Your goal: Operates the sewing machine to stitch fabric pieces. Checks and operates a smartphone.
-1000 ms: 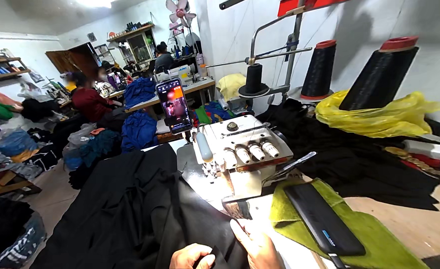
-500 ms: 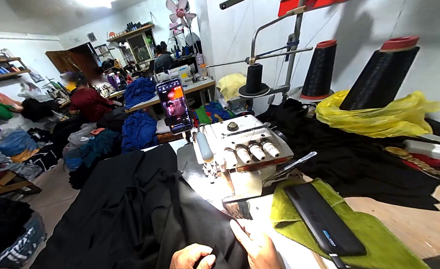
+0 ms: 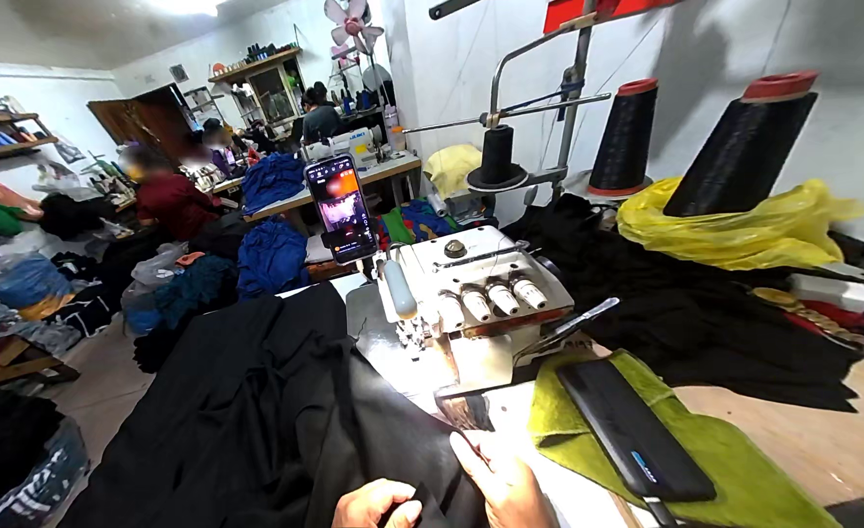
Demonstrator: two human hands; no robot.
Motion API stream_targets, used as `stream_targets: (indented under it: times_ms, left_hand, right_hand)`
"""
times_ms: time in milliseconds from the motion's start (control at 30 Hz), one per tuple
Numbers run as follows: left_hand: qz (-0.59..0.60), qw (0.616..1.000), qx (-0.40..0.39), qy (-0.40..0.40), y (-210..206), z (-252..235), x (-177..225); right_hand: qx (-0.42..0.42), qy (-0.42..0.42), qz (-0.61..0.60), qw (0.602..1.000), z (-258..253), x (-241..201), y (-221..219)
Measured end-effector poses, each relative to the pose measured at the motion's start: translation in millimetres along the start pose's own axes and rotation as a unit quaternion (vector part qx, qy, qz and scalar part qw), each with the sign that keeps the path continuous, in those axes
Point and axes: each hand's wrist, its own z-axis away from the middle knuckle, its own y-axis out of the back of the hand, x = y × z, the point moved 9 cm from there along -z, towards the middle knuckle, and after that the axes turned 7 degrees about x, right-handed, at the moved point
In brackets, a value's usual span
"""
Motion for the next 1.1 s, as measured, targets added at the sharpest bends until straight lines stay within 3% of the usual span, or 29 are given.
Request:
stream_targets:
  times_ms: [867, 1100]
  left_hand:
    - [-0.016, 1.000, 0.003, -0.001, 0.6, 1.3, 0.5]
    - [-0.013, 1.000, 0.001, 0.001, 0.1, 1.3, 0.3]
  right_hand:
    - [0.023, 0.022, -0.031, 0.999, 2.0, 1.3, 2.0]
    - [0.025, -0.016, -0.024, 0.999, 1.4, 2.4, 3.5]
